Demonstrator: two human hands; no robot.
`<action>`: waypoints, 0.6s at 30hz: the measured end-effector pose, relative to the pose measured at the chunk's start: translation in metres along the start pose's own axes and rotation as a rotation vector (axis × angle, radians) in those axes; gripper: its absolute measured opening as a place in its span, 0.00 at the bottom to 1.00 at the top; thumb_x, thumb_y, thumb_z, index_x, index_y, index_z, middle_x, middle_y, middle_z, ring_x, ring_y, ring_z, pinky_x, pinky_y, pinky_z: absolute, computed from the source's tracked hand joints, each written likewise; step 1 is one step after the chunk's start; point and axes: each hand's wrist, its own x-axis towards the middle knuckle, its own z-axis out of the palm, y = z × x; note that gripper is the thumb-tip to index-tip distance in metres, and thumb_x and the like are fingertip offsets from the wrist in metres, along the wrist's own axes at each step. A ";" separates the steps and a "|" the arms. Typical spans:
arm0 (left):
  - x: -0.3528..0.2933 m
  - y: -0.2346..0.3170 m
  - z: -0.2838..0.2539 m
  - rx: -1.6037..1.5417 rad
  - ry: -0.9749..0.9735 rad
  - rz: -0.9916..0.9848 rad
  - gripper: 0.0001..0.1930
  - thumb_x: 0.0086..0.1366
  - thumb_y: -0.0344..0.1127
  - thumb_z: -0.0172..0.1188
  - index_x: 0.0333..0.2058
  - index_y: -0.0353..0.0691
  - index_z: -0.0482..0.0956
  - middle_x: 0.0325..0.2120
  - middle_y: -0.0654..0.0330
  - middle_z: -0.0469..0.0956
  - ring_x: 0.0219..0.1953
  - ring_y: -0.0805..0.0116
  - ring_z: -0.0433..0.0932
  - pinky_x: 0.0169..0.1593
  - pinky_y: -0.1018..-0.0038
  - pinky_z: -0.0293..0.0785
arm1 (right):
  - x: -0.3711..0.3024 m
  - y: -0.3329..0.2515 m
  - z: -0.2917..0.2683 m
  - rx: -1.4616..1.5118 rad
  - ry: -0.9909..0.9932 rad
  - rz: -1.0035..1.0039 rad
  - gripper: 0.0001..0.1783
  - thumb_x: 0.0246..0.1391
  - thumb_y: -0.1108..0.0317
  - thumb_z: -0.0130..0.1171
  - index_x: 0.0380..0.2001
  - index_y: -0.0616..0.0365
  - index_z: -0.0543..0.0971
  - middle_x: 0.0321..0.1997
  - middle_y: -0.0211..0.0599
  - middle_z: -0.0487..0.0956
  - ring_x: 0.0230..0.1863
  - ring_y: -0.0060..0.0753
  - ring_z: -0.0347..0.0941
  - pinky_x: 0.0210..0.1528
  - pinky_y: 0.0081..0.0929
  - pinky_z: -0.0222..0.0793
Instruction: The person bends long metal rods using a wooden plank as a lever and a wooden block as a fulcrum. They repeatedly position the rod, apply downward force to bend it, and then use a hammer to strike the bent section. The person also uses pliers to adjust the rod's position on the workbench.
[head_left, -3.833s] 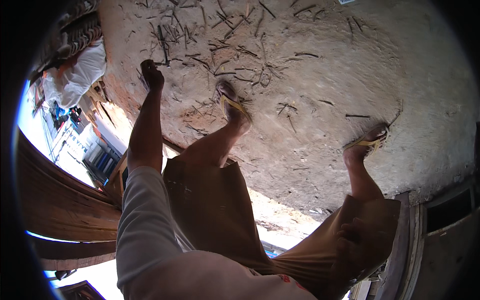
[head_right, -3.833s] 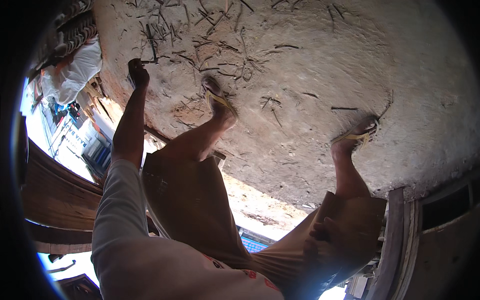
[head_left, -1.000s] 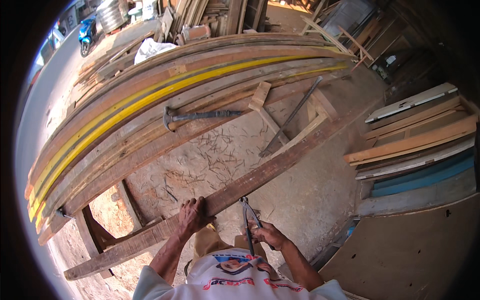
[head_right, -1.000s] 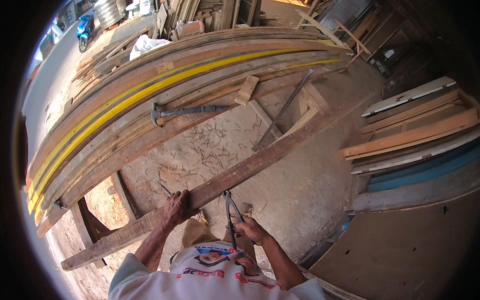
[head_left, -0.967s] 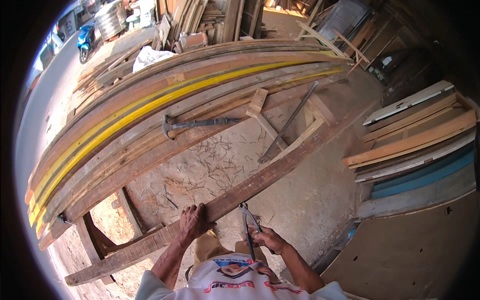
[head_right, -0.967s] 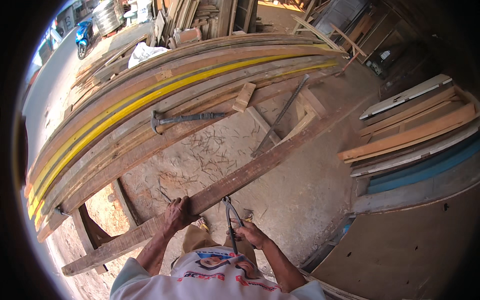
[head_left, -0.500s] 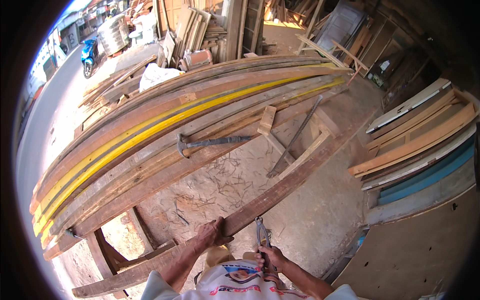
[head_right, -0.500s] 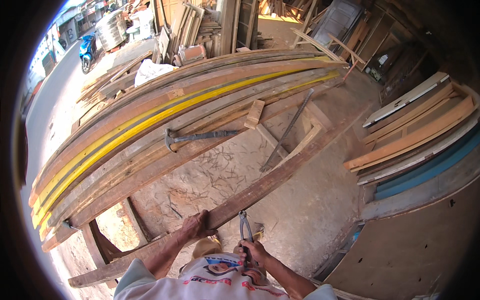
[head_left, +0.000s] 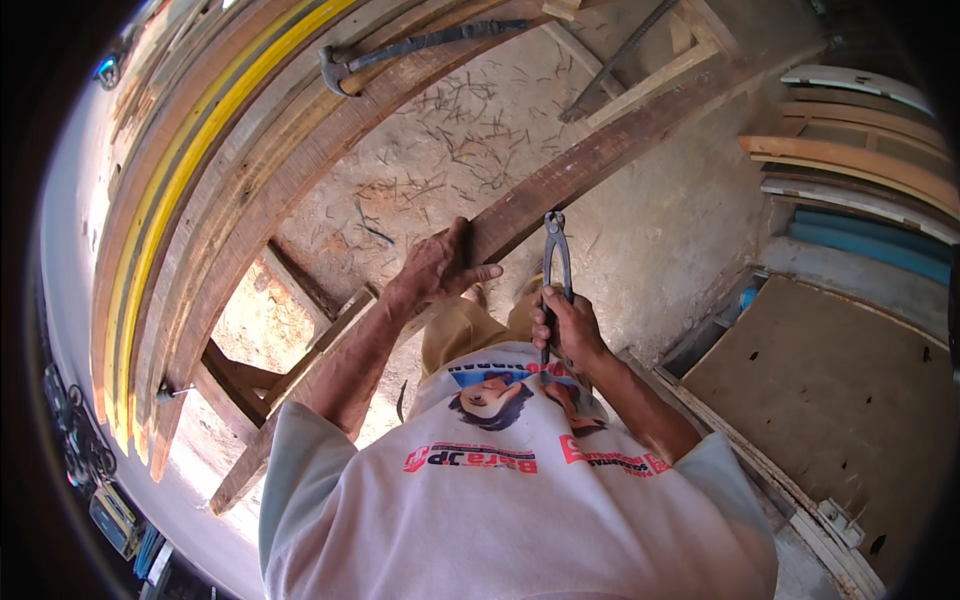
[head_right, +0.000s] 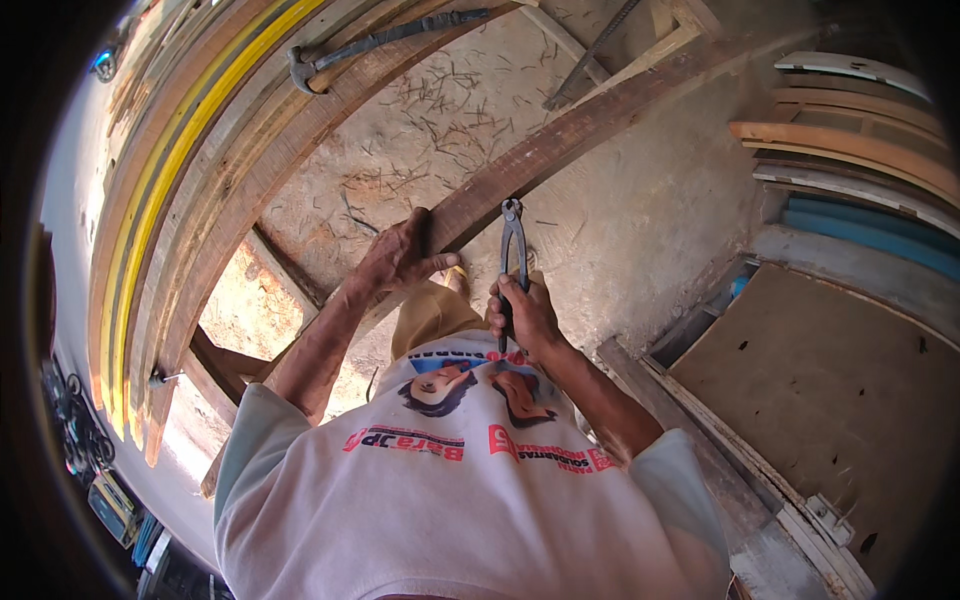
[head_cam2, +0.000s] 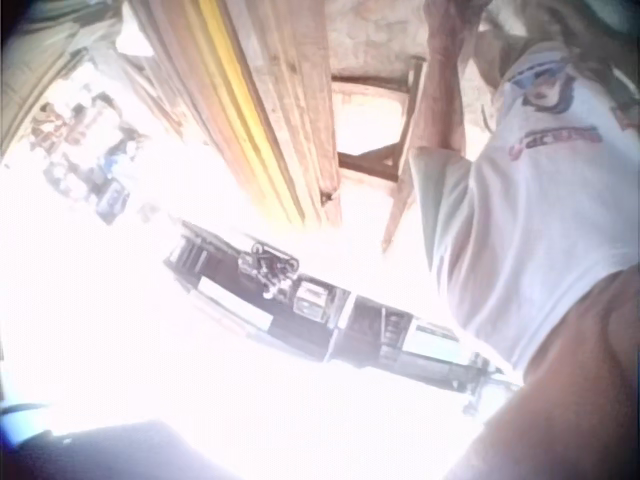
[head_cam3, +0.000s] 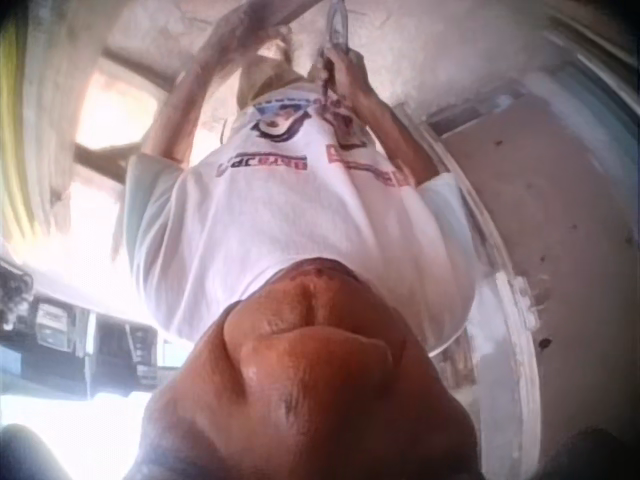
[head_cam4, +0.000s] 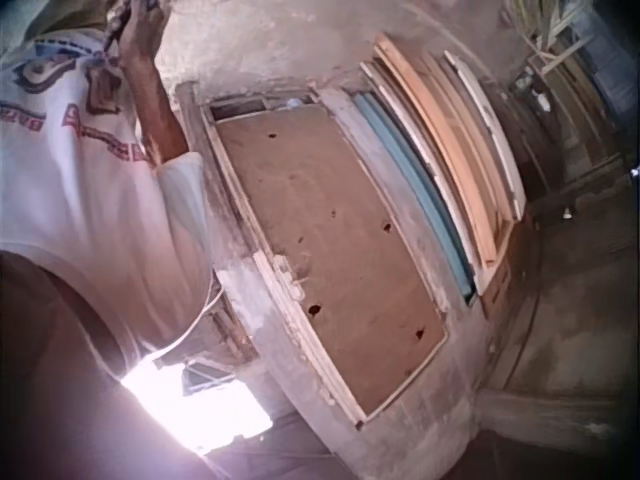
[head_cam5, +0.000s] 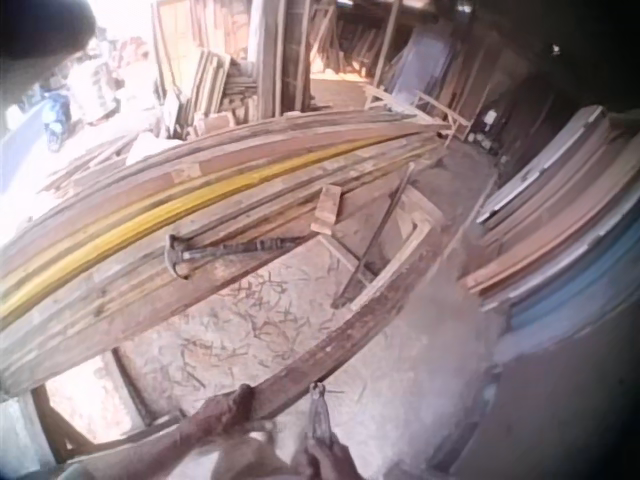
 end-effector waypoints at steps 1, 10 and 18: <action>0.000 -0.004 0.004 0.010 0.018 -0.007 0.49 0.55 0.67 0.71 0.59 0.31 0.65 0.39 0.37 0.82 0.46 0.36 0.82 0.49 0.52 0.77 | 0.001 0.000 -0.001 -0.006 -0.019 -0.003 0.15 0.71 0.55 0.54 0.40 0.57 0.72 0.28 0.29 0.71 0.23 0.23 0.67 0.26 0.29 0.68; -0.092 -0.035 -0.030 -0.010 0.043 -0.169 0.70 0.41 0.71 0.78 0.74 0.40 0.51 0.67 0.39 0.65 0.69 0.40 0.65 0.71 0.51 0.63 | 0.007 0.001 -0.001 0.117 -0.140 0.068 0.09 0.70 0.62 0.52 0.38 0.55 0.72 0.28 0.27 0.70 0.24 0.21 0.65 0.28 0.26 0.66; -0.155 -0.087 0.004 0.078 0.120 -0.263 0.61 0.44 0.45 0.81 0.74 0.45 0.52 0.63 0.40 0.69 0.64 0.39 0.70 0.66 0.52 0.69 | 0.005 -0.004 -0.001 0.063 -0.067 0.135 0.11 0.70 0.58 0.53 0.38 0.54 0.71 0.29 0.27 0.69 0.24 0.20 0.64 0.29 0.26 0.65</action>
